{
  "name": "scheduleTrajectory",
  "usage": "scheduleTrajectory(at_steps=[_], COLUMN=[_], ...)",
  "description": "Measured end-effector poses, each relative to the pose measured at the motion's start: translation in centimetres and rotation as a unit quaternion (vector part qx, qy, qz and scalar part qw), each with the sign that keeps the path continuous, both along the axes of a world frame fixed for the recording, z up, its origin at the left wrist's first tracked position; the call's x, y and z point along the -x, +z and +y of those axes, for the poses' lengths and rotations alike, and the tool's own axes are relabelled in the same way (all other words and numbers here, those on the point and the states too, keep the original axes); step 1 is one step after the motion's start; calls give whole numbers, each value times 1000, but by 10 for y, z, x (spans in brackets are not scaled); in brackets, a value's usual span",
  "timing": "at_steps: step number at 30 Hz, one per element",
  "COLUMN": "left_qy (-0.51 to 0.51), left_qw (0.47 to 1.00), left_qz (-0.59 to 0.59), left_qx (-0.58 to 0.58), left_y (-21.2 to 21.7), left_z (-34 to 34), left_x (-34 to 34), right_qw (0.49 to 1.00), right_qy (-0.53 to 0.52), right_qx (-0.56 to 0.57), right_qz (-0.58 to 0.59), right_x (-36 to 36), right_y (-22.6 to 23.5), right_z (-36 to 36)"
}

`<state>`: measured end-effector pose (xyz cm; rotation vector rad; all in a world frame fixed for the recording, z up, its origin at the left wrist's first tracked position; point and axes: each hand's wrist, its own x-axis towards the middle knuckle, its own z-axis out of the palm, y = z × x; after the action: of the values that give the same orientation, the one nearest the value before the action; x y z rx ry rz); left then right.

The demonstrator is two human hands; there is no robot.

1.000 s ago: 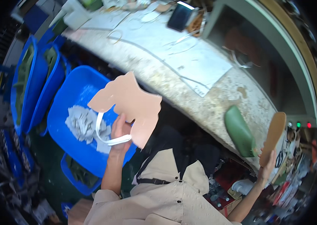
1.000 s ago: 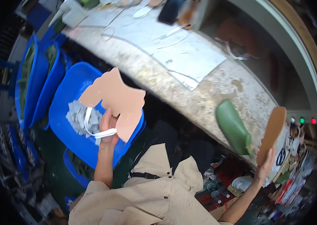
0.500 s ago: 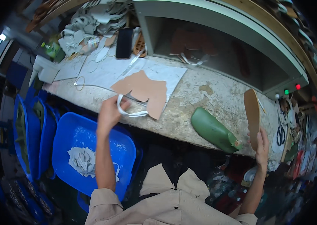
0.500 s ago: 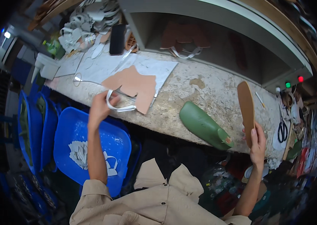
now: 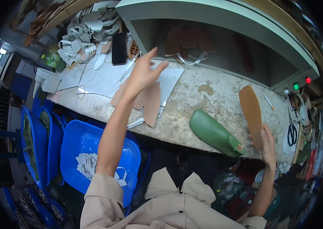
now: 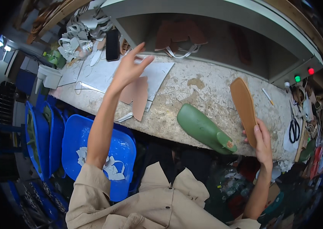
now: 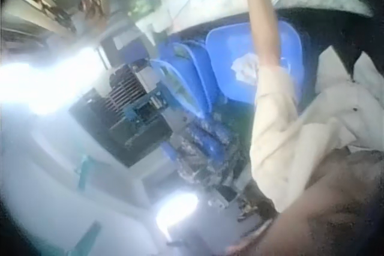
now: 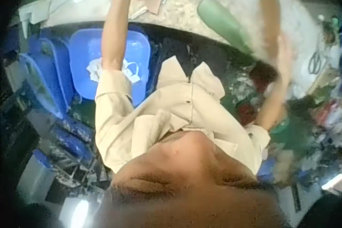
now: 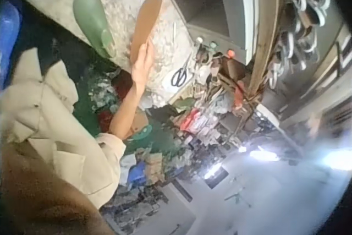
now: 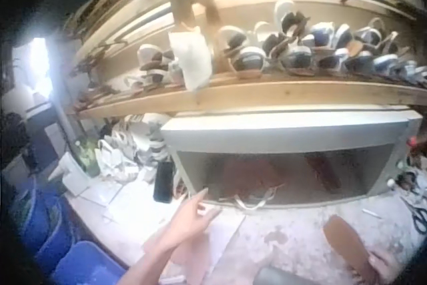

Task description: The person repeatedly assembles white slipper straps onto green slipper soles by hand. They pick up a strap and a sole, align the strap over the sole, and press the edges to secure it. The person handles multiple slipper units one at a time, placing each finished slipper on the workbench.

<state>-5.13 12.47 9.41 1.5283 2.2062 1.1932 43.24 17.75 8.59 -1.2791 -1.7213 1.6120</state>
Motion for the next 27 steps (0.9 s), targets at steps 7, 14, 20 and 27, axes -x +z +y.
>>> scheduleTrajectory(at_steps=[7, 14, 20, 27], left_qy=[61, -153, -204, -103], left_qw=[986, 814, 694, 987], left_qz=[-45, -555, -686, 53], left_qx=[147, -81, -75, 115], left_y=[-8, 14, -6, 8], left_z=[94, 83, 49, -38], left_x=[6, -55, -151, -82], right_qw=[1000, 998, 993, 981], right_qy=[3, -31, -79, -162], right_qx=[-15, -15, -40, -92], right_qz=[5, 50, 73, 48], right_x=[-4, -22, -35, -81], right_y=[7, 3, 3, -4], right_z=[-13, -12, -14, -21])
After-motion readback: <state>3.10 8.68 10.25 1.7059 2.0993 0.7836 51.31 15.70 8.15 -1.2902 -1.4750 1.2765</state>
